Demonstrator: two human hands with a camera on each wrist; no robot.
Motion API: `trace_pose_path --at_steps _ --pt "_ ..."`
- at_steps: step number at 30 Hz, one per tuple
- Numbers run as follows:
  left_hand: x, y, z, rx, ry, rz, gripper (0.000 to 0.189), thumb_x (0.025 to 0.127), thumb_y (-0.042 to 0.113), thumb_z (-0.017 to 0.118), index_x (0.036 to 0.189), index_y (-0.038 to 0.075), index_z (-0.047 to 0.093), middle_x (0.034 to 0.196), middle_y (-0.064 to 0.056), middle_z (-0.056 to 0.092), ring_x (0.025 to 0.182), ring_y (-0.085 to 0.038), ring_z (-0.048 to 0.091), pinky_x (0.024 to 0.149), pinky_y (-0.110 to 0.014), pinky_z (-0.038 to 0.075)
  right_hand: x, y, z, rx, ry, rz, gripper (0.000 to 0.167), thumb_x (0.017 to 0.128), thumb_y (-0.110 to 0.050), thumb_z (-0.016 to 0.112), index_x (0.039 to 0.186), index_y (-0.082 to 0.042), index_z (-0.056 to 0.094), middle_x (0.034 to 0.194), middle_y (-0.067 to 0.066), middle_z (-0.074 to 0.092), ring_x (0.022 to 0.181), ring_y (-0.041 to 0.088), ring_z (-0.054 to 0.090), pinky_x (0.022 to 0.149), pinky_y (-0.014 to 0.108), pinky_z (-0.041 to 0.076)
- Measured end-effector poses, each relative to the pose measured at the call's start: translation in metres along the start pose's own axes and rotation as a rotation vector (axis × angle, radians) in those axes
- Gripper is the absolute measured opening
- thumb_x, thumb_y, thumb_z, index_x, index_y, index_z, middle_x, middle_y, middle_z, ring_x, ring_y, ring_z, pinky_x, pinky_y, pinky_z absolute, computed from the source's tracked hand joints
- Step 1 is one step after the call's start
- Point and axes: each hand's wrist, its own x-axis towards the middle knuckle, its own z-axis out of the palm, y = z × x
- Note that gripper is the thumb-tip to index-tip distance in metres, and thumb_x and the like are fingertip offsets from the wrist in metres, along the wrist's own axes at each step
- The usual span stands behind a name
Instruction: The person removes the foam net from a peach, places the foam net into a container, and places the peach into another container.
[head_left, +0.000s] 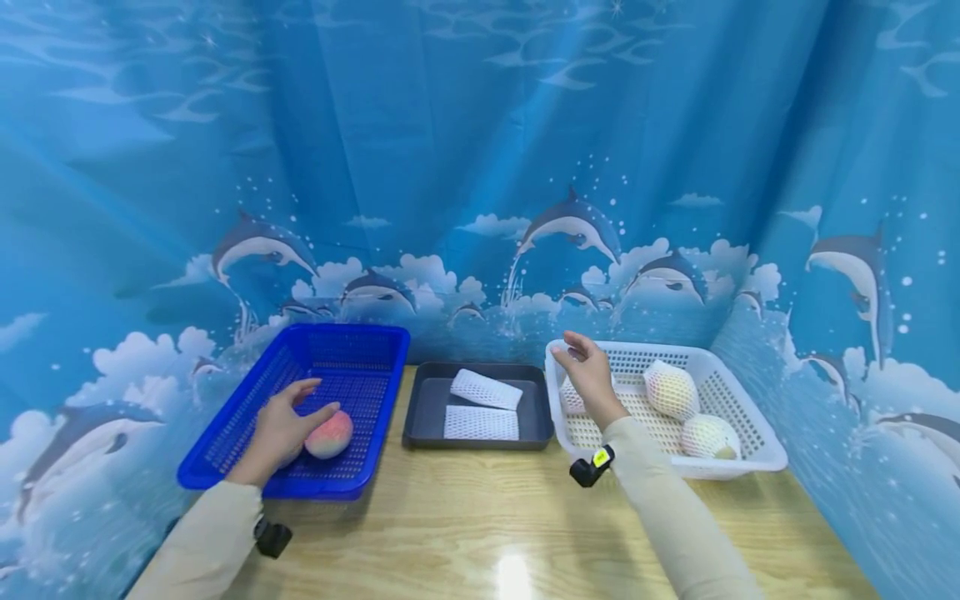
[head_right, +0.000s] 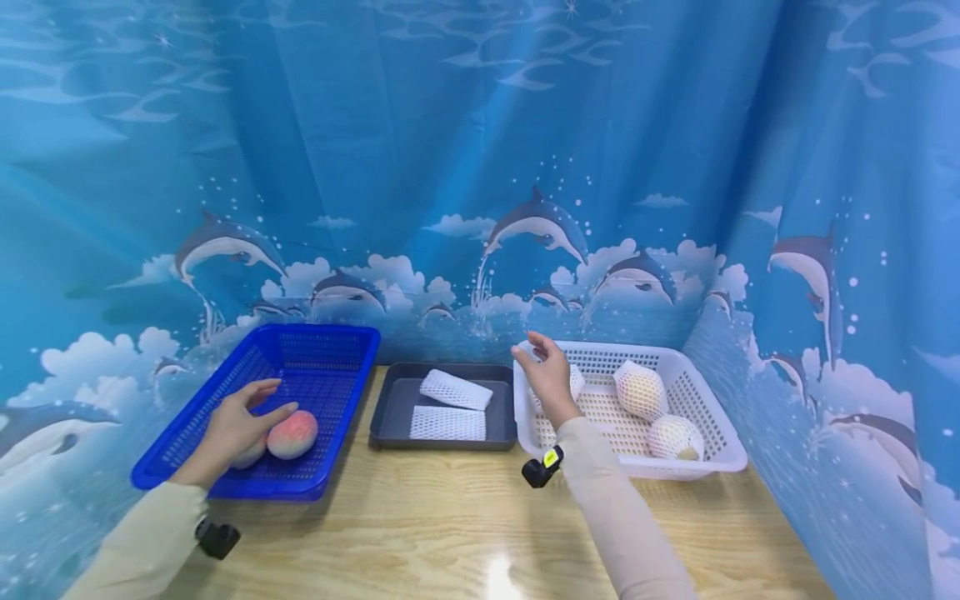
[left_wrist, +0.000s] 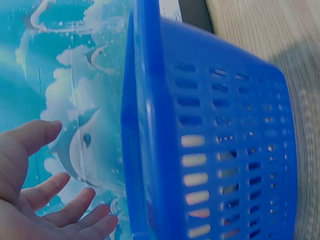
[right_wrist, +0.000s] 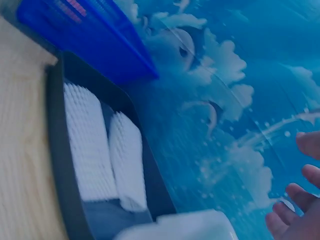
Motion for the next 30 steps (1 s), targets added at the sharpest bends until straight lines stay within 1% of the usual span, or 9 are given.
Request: trace_pose_path --at_steps 5,11,15,17,20,22,24,26,30 --pt "-0.004 0.009 0.007 -0.032 -0.008 0.071 0.070 0.089 0.038 0.067 0.141 -0.001 0.041 0.140 -0.028 0.044 0.129 -0.046 0.039 0.103 -0.060 0.037 0.008 0.001 -0.022 -0.045 -0.026 -0.010 0.058 0.095 -0.022 0.060 0.147 -0.010 0.036 0.151 0.014 0.034 0.139 0.033 0.031 0.110 0.045 0.037" --pt "-0.010 0.020 0.019 -0.050 -0.040 0.125 0.070 0.088 0.041 0.068 0.142 0.003 0.042 0.143 -0.025 0.042 0.131 -0.044 0.038 0.104 -0.059 0.037 0.017 0.008 -0.040 -0.114 -0.016 0.002 0.064 0.095 -0.024 0.061 0.149 -0.012 0.031 0.153 0.015 0.030 0.140 0.036 0.028 0.110 0.048 0.037" --pt "-0.016 0.027 0.028 -0.072 -0.051 0.169 0.069 0.087 0.039 0.069 0.141 0.004 0.044 0.143 -0.023 0.043 0.131 -0.043 0.039 0.104 -0.060 0.037 0.022 0.016 -0.052 -0.159 -0.026 0.018 0.065 0.095 -0.026 0.060 0.150 -0.013 0.029 0.155 0.014 0.026 0.141 0.037 0.024 0.111 0.051 0.034" --pt "-0.019 0.030 0.032 -0.089 -0.059 0.188 0.067 0.087 0.038 0.070 0.140 0.006 0.045 0.142 -0.022 0.045 0.123 -0.041 0.047 0.100 -0.058 0.041 0.024 0.020 -0.056 -0.181 -0.028 0.022 0.066 0.095 -0.026 0.061 0.151 -0.013 0.028 0.156 0.014 0.024 0.142 0.038 0.023 0.112 0.052 0.033" --pt "-0.024 0.032 0.039 -0.110 -0.070 0.222 0.065 0.086 0.036 0.071 0.140 0.008 0.046 0.142 -0.019 0.047 0.122 -0.037 0.049 0.098 -0.055 0.045 0.026 0.026 -0.060 -0.205 -0.035 0.017 0.067 0.095 -0.026 0.061 0.151 -0.012 0.027 0.157 0.014 0.022 0.142 0.040 0.021 0.112 0.054 0.031" --pt "-0.026 0.034 0.046 -0.131 -0.075 0.255 0.063 0.087 0.030 0.072 0.139 0.006 0.047 0.141 -0.019 0.047 0.122 -0.037 0.050 0.098 -0.054 0.046 0.029 0.030 -0.062 -0.206 -0.041 0.016 0.069 0.094 -0.027 0.061 0.151 -0.012 0.026 0.157 0.014 0.021 0.142 0.041 0.020 0.112 0.055 0.030" --pt "-0.028 0.035 0.052 -0.140 -0.066 0.294 0.061 0.086 0.025 0.073 0.137 0.004 0.048 0.140 -0.021 0.049 0.129 -0.038 0.045 0.101 -0.055 0.044 0.032 0.036 -0.064 -0.197 -0.051 0.023 0.070 0.094 -0.028 0.062 0.151 -0.011 0.025 0.157 0.016 0.020 0.142 0.042 0.019 0.112 0.056 0.030" --pt "-0.030 0.036 0.060 -0.150 -0.062 0.320 0.060 0.085 0.022 0.074 0.136 0.001 0.049 0.138 -0.022 0.050 0.128 -0.039 0.045 0.101 -0.054 0.044 0.035 0.042 -0.065 -0.197 -0.053 0.044 0.071 0.094 -0.029 0.061 0.152 -0.011 0.024 0.158 0.017 0.018 0.142 0.042 0.019 0.111 0.057 0.030" --pt "-0.032 0.038 0.071 -0.175 -0.076 0.331 0.061 0.083 0.022 0.076 0.134 0.002 0.051 0.137 -0.020 0.051 0.129 -0.038 0.044 0.101 -0.052 0.044 0.041 0.053 -0.065 -0.204 -0.054 0.107 0.070 0.095 -0.028 0.060 0.152 -0.010 0.023 0.157 0.019 0.017 0.143 0.041 0.018 0.112 0.057 0.027"
